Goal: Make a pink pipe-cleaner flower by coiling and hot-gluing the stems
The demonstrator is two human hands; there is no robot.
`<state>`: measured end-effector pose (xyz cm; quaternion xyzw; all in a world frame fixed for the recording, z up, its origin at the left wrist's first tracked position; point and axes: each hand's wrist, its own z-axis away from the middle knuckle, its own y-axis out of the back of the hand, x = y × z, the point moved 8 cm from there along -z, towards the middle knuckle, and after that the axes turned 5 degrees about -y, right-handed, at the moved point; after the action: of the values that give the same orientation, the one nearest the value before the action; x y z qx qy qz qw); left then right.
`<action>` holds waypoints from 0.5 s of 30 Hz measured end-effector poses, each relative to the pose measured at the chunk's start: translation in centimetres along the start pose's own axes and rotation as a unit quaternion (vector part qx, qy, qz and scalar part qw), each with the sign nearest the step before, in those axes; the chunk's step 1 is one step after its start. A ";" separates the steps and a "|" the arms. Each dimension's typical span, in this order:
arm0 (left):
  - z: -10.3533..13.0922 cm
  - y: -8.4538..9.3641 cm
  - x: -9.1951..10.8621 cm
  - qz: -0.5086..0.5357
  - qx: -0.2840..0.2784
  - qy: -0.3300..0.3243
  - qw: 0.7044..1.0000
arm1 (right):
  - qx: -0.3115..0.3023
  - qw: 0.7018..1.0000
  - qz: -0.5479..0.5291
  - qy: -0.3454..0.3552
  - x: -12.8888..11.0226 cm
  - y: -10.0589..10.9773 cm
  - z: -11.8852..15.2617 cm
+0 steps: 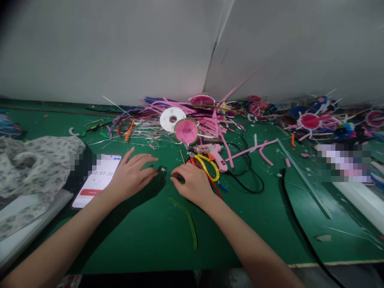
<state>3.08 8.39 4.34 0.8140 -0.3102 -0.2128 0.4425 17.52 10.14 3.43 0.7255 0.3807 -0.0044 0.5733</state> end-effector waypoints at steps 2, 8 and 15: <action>0.0 0.1 0.1 -0.001 0.003 -0.003 1.000 | -0.003 0.999 0.018 0.030 -0.4 -0.1 0.1; -0.2 0.1 0.0 -0.004 -0.011 0.003 1.000 | -0.018 0.998 0.041 0.051 -0.9 0.7 0.0; -0.3 0.4 -0.4 0.027 -0.034 0.036 0.998 | 0.091 0.994 -0.014 -0.061 0.8 2.5 -0.1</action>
<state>2.88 8.65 4.82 0.7970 -0.3088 -0.1819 0.4862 19.40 10.52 5.19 0.7678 0.3527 -0.0917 0.5269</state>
